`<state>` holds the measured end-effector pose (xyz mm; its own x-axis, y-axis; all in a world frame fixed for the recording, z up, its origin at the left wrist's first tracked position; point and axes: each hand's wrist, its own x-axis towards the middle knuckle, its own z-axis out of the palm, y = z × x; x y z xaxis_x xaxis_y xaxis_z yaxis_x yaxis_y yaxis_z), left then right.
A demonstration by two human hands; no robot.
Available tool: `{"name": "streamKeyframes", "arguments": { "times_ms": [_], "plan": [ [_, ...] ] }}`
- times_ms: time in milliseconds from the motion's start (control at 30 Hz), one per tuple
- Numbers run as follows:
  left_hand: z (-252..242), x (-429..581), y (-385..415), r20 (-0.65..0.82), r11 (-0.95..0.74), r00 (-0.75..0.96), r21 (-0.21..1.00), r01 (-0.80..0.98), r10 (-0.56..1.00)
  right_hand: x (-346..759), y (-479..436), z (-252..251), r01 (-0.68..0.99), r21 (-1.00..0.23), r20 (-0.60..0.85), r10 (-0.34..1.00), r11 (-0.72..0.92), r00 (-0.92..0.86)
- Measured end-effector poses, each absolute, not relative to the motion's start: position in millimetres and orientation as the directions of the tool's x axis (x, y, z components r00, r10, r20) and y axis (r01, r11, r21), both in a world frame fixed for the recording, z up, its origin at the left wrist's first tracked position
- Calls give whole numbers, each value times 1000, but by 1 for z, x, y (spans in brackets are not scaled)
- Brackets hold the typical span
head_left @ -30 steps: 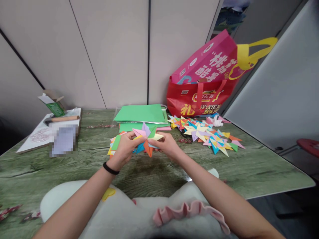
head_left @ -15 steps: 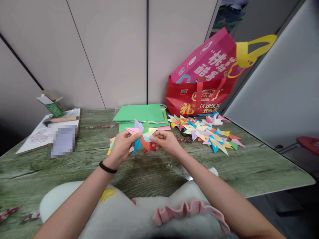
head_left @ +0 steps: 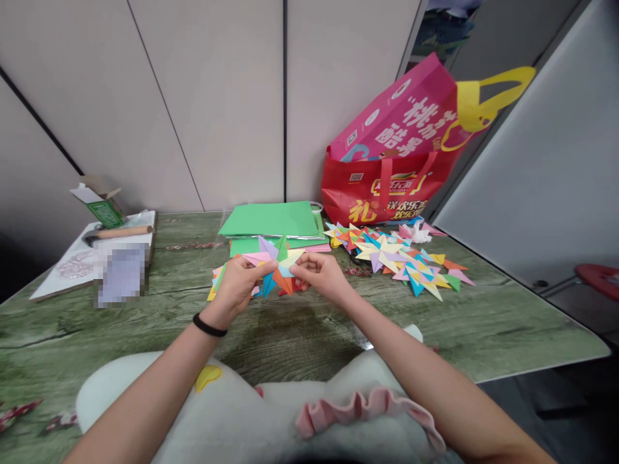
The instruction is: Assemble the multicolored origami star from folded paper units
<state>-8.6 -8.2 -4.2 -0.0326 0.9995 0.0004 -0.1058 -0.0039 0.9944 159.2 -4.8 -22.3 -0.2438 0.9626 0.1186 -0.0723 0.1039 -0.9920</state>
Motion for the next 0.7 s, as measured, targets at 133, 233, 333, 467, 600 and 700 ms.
{"name": "streamKeyframes", "arguments": {
  "times_ms": [133,233,333,467,600,700],
  "plan": [
    [-6,-7,-8,38,-43,-73,996,-81,997,159,-10,-19,12,-971,230,950,238,-210],
    [-6,-6,-9,77,-83,-88,994,-69,993,158,-13,-16,100,-933,325,930,344,-170],
    [-5,-5,-10,84,-89,-97,994,-56,992,158,-13,-16,107,-935,318,931,339,-179],
    [-6,-5,-10,92,-95,-75,995,-42,993,157,-13,-20,77,-962,239,948,260,-211],
    [-5,-5,-11,84,-84,-9,995,-62,996,158,-12,-22,97,-962,236,957,254,-167],
    [-2,-5,-12,66,-63,26,991,-117,997,158,-11,-21,46,-975,206,960,218,-188]
  ]
}}
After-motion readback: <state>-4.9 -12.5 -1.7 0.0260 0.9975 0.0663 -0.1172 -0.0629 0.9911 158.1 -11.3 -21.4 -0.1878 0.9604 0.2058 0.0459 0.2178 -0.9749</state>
